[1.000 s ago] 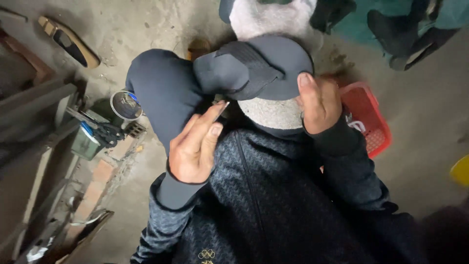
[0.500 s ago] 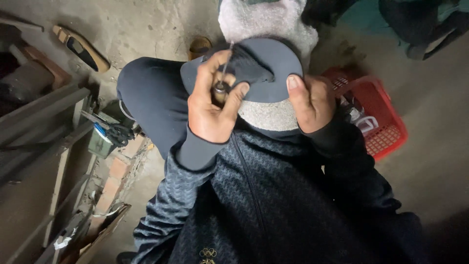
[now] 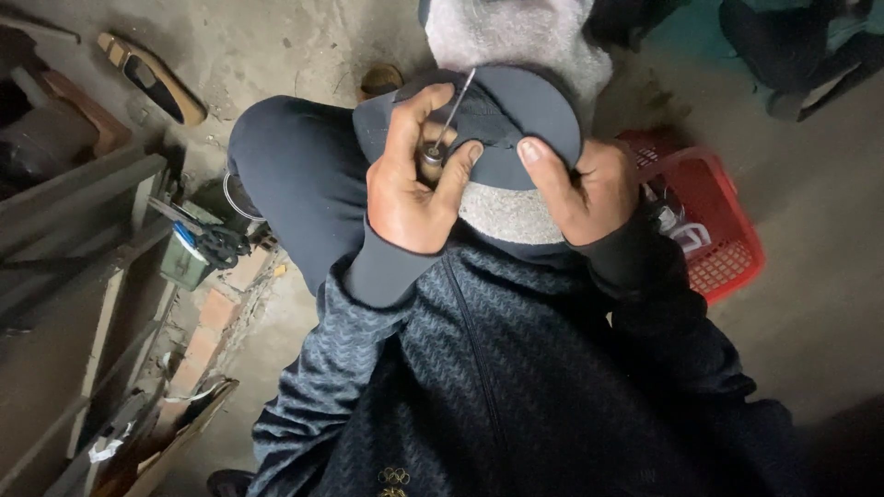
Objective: Hand-sewing a strap onto a sandal sole using a sewing awl and thread.
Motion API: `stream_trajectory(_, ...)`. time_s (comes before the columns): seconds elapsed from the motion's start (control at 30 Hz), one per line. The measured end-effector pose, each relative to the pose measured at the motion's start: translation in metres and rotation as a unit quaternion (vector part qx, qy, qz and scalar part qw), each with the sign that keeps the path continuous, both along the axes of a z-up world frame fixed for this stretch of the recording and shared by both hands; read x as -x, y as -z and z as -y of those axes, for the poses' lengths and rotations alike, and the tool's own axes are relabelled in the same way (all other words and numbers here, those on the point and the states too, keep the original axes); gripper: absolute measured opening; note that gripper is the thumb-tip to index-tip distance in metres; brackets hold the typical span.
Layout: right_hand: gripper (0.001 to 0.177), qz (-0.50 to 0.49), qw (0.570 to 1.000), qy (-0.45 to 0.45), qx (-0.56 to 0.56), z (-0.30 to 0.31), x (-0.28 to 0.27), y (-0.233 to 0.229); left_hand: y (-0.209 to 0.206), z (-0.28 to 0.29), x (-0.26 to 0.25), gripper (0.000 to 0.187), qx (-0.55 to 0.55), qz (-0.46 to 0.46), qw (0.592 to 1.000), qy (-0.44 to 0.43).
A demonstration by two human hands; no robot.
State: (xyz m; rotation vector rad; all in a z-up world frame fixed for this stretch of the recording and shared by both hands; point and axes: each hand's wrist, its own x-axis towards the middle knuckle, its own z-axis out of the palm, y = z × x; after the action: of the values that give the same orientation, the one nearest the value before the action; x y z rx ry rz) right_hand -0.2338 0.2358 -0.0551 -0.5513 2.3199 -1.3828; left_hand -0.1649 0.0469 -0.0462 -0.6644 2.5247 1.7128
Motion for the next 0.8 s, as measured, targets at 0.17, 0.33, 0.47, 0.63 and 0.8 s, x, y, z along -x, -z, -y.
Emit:
stream_trajectory(0.17, 0.053, 0.096, 0.993, 0.057, -0.044, 0.001, 0.000, 0.001, -0.007, 0.008, -0.011, 0.032, 0.120, -0.103, 0.986, 0.045)
stream_trajectory(0.33, 0.052, 0.097, 0.993, 0.072, 0.002, -0.011, 0.000, 0.016, -0.029, 0.016, -0.041, 0.023, 0.073, -0.081, 0.994, 0.024)
stream_trajectory(0.47, 0.057, 0.094, 0.993, 0.068, 0.006, -0.018, 0.000, 0.027, -0.049, 0.009, -0.034, 0.027, 0.067, -0.091, 0.987, 0.119)
stream_trajectory(0.63, 0.061, 0.138, 0.988, 0.068, -0.017, -0.013, 0.010, 0.017, -0.036, 0.010, -0.032, 0.024, 0.116, -0.104, 0.977, 0.143)
stream_trajectory(0.8, 0.062, 0.176, 0.981, 0.067, -0.038, -0.010, 0.012, 0.011, -0.038, 0.009, -0.023, 0.024, 0.134, -0.107, 0.973, 0.154)
